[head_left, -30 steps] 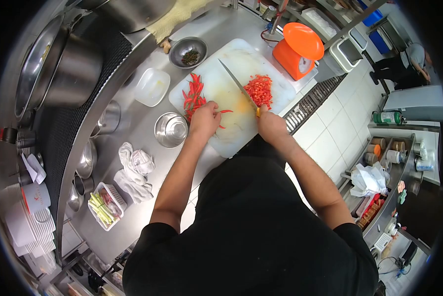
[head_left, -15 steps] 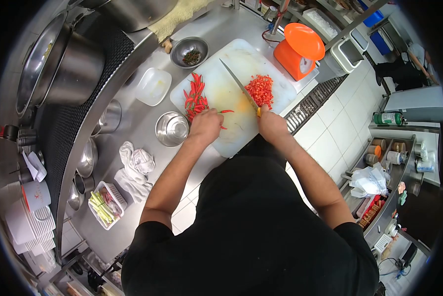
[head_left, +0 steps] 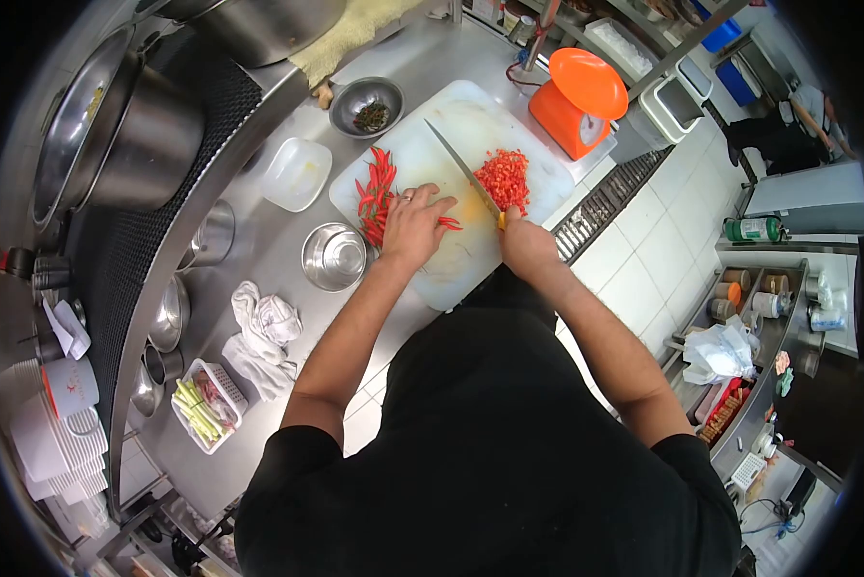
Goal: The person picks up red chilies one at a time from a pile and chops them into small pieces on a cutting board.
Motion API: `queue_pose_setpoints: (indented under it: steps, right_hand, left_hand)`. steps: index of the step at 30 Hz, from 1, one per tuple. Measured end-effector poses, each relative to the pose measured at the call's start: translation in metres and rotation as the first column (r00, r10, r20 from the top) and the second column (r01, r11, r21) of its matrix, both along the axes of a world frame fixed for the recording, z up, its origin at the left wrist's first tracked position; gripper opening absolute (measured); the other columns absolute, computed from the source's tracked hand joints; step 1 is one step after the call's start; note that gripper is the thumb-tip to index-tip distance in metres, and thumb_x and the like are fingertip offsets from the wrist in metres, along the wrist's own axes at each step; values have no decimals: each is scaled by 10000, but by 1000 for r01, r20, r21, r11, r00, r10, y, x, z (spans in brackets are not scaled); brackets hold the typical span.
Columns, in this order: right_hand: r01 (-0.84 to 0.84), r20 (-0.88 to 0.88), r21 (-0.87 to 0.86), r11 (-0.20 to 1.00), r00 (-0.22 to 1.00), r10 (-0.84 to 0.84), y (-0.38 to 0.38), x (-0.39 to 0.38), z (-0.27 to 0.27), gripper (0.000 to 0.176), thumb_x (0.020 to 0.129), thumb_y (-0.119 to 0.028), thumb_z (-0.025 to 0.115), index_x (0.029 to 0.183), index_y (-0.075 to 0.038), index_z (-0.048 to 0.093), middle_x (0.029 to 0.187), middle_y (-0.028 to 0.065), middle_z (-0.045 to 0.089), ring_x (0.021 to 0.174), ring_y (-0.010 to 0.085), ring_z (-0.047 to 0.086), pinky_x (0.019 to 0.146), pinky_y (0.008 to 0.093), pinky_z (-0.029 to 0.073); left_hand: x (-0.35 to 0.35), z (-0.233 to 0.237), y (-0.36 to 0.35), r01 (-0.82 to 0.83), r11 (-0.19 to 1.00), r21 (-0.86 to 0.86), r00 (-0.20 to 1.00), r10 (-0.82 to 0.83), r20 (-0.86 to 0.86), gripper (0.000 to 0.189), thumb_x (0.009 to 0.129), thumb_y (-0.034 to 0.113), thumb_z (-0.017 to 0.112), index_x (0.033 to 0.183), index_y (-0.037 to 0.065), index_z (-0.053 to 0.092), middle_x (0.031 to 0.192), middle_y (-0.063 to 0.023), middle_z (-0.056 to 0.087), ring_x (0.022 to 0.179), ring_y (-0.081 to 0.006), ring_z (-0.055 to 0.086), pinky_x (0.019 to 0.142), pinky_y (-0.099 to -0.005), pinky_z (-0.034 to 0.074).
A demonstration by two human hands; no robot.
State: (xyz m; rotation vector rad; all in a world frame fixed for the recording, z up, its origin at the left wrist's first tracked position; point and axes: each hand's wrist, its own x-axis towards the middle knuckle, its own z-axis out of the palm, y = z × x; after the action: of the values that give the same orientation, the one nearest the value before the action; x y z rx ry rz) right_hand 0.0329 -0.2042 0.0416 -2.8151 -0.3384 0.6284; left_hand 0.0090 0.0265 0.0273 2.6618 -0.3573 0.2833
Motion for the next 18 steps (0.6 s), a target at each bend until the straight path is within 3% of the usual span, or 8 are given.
queue_pose_setpoints:
  steps: [3,6,12,15,18]
  right_hand:
    - [2,-2,-10,1000,1000,-2,1,0,-1,301,1053,-257,522,1159,23,495,908,255,751,873,430,754,777,541,589]
    - [-3,3,-20,1000,1000,3,0,1,-2,302,1052,-258,522,1161,22,496,911,251,752,876,425,756,775,538,591]
    - [-26,70,-28,999,997,28,-3,0,-16,356,1037,-309,584,1149,17,495,869,231,749,808,407,758,709,504,605]
    - [-23,56,-27,999,998,24,-3,0,-12,340,1041,-299,570,1151,16,502,878,233,750,827,409,757,730,512,600]
    - [-25,25,-32,999,999,26,0,1,2,314,1045,-279,550,1160,11,511,902,240,753,869,416,756,772,529,590]
  left_hand:
    - [4,-6,5,71,997,35,984,-64,-164,430,806,152,840,1227,150,758,1229,-74,686,1201,-294,610,1038,-460,441]
    - [-1,0,0,-11,1000,-7,970,9,-245,356,834,184,828,1183,142,772,1216,-83,687,1175,-295,628,1031,-469,445]
    - [-5,7,-7,-97,993,61,966,109,-235,235,876,257,804,1065,118,802,1072,-100,718,1075,-316,671,1011,-469,464]
    - [-2,-12,-12,-110,994,-20,983,106,-150,210,882,262,801,1025,108,803,971,-108,719,986,-334,692,938,-469,506]
    - [-1,-16,-22,-127,988,-86,978,111,-175,205,888,256,793,1020,99,799,942,-120,713,911,-349,702,858,-473,542]
